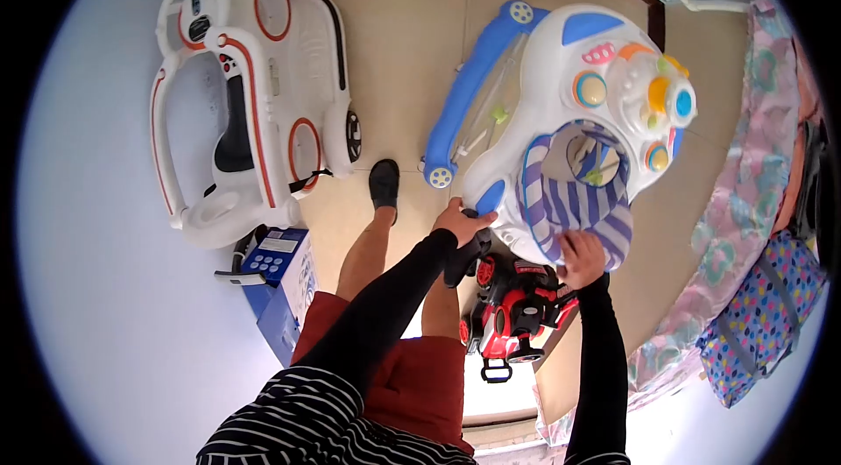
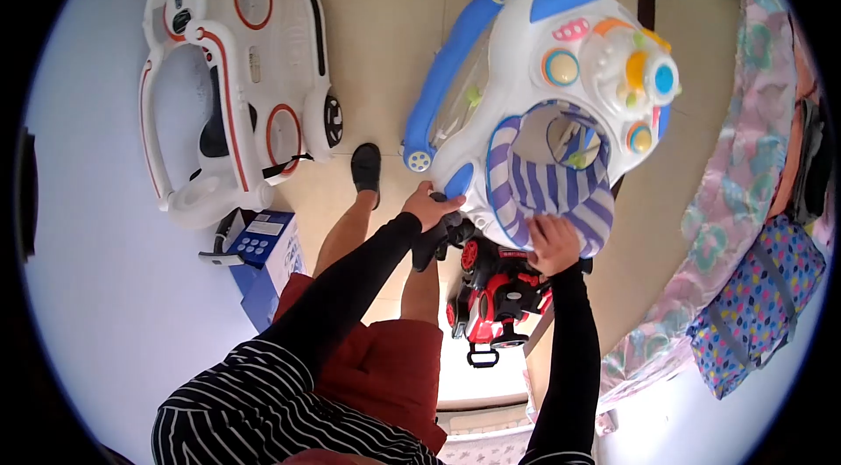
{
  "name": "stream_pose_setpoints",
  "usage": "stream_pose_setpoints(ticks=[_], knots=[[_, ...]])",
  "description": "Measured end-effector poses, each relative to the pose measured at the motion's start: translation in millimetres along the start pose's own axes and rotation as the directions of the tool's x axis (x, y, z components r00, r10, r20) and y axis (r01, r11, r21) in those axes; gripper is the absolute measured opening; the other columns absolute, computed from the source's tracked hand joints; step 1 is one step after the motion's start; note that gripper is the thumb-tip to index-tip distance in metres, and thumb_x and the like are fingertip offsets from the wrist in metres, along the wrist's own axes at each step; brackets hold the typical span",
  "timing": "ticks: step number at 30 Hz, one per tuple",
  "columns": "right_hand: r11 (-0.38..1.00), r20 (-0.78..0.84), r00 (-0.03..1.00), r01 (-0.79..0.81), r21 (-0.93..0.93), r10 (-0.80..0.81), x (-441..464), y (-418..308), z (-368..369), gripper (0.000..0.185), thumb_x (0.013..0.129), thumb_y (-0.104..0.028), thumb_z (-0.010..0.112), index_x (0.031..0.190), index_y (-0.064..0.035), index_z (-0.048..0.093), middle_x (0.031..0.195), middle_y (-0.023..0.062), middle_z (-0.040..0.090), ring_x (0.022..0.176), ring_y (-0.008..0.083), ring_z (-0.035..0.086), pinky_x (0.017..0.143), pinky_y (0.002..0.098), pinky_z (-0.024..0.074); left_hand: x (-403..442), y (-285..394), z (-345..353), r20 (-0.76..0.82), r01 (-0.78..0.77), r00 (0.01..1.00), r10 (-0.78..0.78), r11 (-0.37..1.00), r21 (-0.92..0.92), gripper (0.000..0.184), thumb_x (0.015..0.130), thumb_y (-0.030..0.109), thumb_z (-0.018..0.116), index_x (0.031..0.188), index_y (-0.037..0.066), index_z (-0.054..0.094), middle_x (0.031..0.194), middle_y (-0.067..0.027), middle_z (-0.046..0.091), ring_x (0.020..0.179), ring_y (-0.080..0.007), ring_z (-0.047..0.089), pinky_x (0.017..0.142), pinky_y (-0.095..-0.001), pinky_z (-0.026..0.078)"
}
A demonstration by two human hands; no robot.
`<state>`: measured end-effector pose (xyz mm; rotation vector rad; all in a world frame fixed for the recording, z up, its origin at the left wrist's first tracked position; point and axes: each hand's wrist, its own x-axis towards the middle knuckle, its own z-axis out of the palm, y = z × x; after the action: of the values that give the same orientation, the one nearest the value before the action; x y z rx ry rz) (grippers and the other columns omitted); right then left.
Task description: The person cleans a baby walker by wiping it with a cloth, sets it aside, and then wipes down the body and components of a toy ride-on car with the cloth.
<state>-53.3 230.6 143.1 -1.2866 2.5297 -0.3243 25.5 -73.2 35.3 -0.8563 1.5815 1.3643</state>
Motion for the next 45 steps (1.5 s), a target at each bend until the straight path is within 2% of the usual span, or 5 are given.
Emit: stream_pose_setpoints(ticks=[12,20,32,38,45], knots=[[0.861,-0.359,0.840,-0.484,-0.159,0.406,18.3,93.8,-37.2,0.060,0.064,0.002,0.065,0.123,-0.0110,0.066,0.118,0.0092,0.064,0.109,0.0336,0.059,0.098,0.0470,0.0448,75.4,115.8,85.4,-0.089,-0.088,0.993,0.083,0.995,-0.055,0.106,0.069,0.072,0.081,0.126,-0.016,0.059,0.122,-0.0259,0.068,0.114,-0.0332,0.067,0.098,-0.0372,0.051],[0.860,-0.371,0.836,-0.485,-0.157,0.404,28.4,154.9,-56.3,0.053,0.069,0.005,0.066,0.120,-0.0105,0.067,0.119,0.0106,0.066,0.113,0.0348,0.061,0.100,0.0452,0.0462,109.4,158.9,118.2,-0.108,-0.052,0.994,0.031,0.978,-0.204,0.088,0.070,0.061,0.086,0.109,-0.015,0.067,0.106,-0.0210,0.073,0.095,-0.0288,0.071,0.087,-0.0357,0.052],[0.838,-0.344,0.825,-0.522,-0.160,0.448,-5.9,182.7,-54.0,0.053,0.073,0.008,0.069,0.122,-0.0099,0.065,0.122,0.0113,0.066,0.116,0.0354,0.061,0.100,0.0456,0.0465,101.0,169.9,148.6,-0.050,-0.126,0.992,0.119,0.979,-0.161,0.097,0.070,0.068,0.081,0.123,-0.011,0.064,0.120,-0.0221,0.070,0.112,-0.0319,0.068,0.096,-0.0369,0.050],[0.797,-0.319,0.797,-0.580,-0.168,0.513,-26.5,198.3,-57.2,0.051,0.074,0.007,0.069,0.121,-0.0104,0.066,0.123,0.0115,0.066,0.116,0.0357,0.061,0.100,0.0452,0.0466,92.6,191.3,160.6,0.041,-0.152,0.987,0.154,0.988,-0.034,0.102,0.075,0.076,0.073,0.126,-0.012,0.062,0.126,-0.0274,0.066,0.124,-0.0373,0.061,0.104,-0.0390,0.047],[0.764,-0.310,0.810,-0.578,-0.286,0.497,-45.6,228.2,-59.0,0.056,0.076,0.007,0.071,0.127,-0.0138,0.063,0.128,0.0101,0.064,0.123,0.0349,0.058,0.103,0.0445,0.0467,120.9,194.8,200.5,0.135,-0.276,0.959,0.250,0.934,0.226,0.088,0.090,0.082,0.043,0.126,0.007,0.070,0.127,-0.0314,0.064,0.122,-0.0451,0.058,0.106,-0.0446,0.045]])
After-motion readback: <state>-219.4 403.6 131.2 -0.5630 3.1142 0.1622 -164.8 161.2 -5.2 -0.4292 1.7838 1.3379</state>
